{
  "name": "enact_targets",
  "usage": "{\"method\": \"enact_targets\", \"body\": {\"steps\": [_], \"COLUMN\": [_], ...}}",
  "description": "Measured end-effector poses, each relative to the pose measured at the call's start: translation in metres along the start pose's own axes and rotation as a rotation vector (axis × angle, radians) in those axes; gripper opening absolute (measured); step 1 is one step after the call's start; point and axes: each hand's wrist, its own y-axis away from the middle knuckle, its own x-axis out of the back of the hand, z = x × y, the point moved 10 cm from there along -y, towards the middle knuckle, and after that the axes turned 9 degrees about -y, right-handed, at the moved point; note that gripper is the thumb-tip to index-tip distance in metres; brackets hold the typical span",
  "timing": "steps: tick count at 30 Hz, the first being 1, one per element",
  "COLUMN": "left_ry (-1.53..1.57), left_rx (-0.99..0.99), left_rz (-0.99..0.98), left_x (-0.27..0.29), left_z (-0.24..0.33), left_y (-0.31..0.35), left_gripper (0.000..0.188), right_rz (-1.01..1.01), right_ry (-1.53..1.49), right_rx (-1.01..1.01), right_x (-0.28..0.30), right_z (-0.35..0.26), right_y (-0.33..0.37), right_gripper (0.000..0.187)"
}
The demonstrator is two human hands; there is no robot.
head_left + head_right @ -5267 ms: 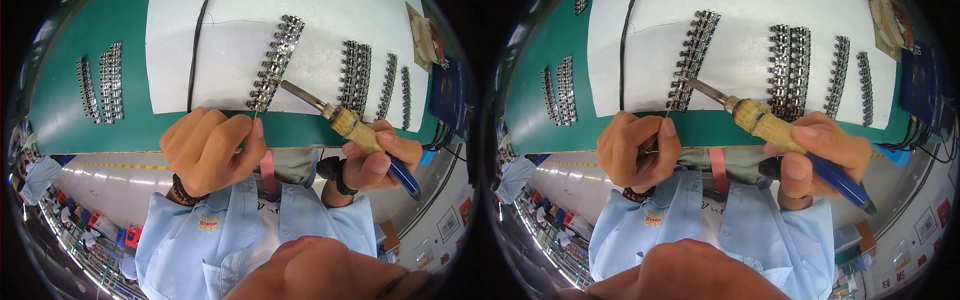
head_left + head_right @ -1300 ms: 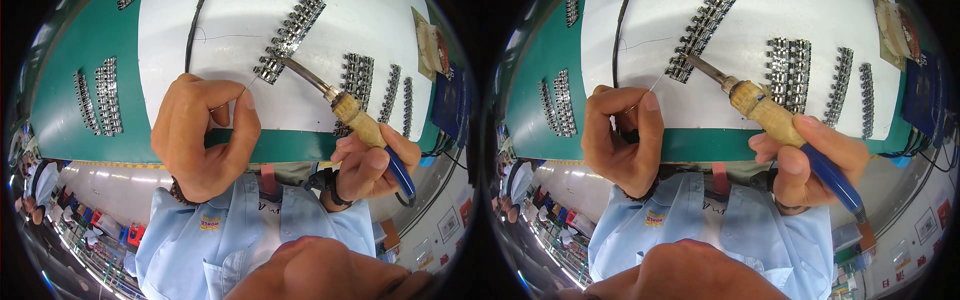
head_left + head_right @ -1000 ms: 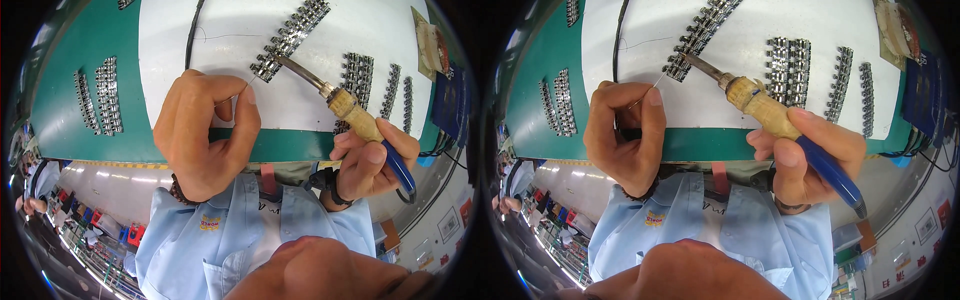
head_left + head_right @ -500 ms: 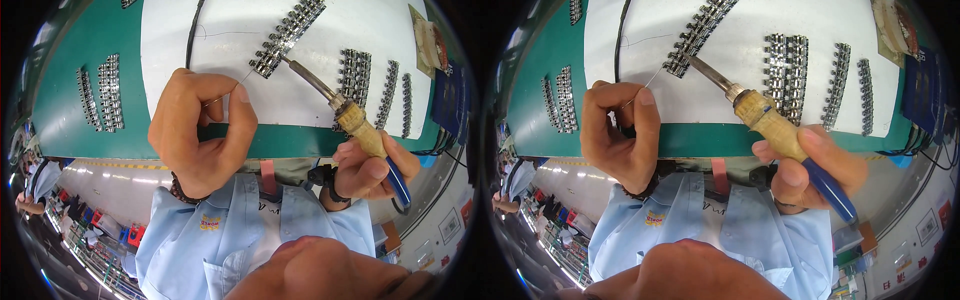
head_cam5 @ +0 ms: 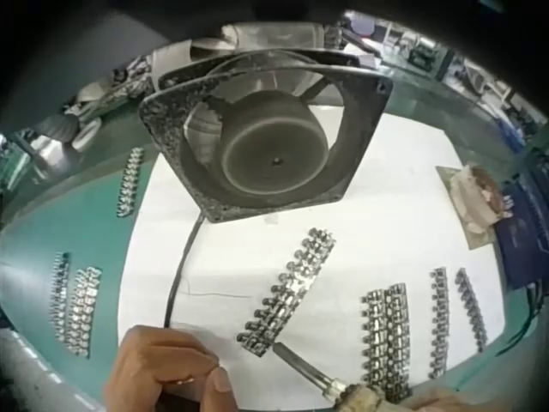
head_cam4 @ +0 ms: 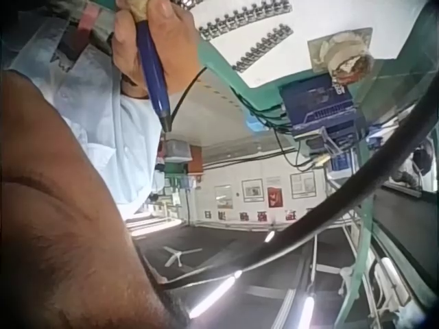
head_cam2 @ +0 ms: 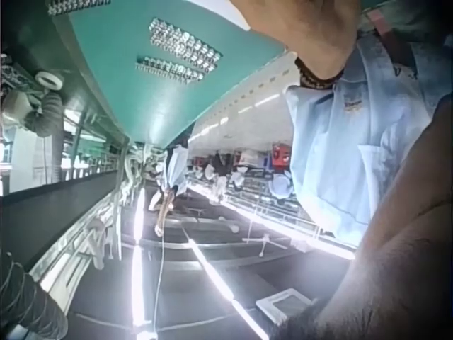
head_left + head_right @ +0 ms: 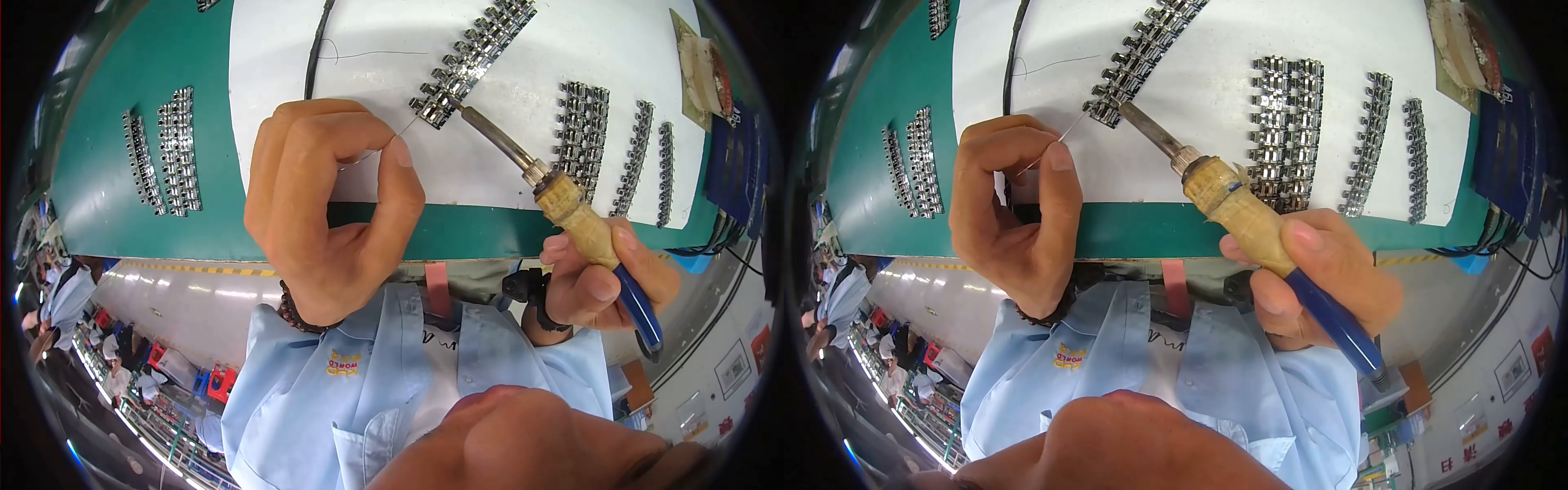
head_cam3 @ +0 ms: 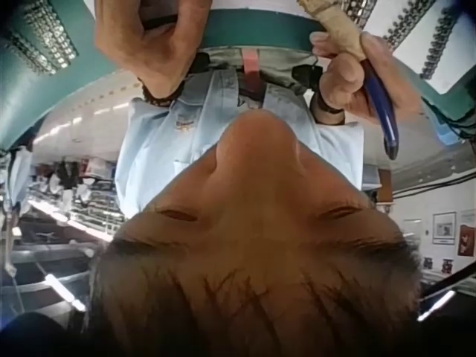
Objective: The person solders metal components on a strip using a soldering iron and solder wire. After completing the soldering on one strip, the person moves it aside and picks up another strip to repeat the process.
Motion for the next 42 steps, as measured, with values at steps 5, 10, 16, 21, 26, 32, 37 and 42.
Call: {"method": "enact_targets", "body": {"steps": [5, 10, 16, 21, 26, 32, 37, 42], "left_ry": [0.006, -0.016, -0.01, -0.036, -0.062, -0.113, -0.085, -0.049], "left_rx": [-0.038, -0.019, -0.019, -0.028, -0.058, -0.137, -0.093, -0.082], "left_rz": [0.008, -0.014, -0.006, 0.003, 0.01, 0.017, 0.032, 0.06], "left_x": [0.003, 0.001, 0.0, 0.0, -0.002, -0.003, 0.001, 0.003], "left_z": [-0.001, -0.003, -0.005, -0.003, -0.003, 0.0, 0.001, 0.0], "left_y": [0.001, 0.001, 0.001, 0.0, 0.0, -0.001, -0.001, -0.001], "left_gripper": [0.009, 0.009, 0.01, 0.01, 0.011, 0.012, 0.012, 0.011], "right_rz": [-0.041, -0.029, -0.004, 0.016, 0.048, 0.078, 0.071, 0.055], "right_ry": [-0.004, -0.038, -0.084, -0.095, -0.006, -0.061, -0.062, -0.039], "right_rx": [-0.015, -0.053, -0.106, -0.066, -0.133, -0.093, -0.057, -0.054], "right_x": [-0.003, -0.006, -0.007, -0.006, -0.001, -0.006, -0.006, -0.004], "right_z": [0.0, 0.001, 0.006, 0.007, 0.011, 0.008, 0.008, 0.007], "right_y": [0.001, 0.001, 0.001, 0.001, 0.004, 0.002, 0.0, 0.002], "right_gripper": [0.047, 0.048, 0.051, 0.051, 0.052, 0.05, 0.049, 0.048]}}
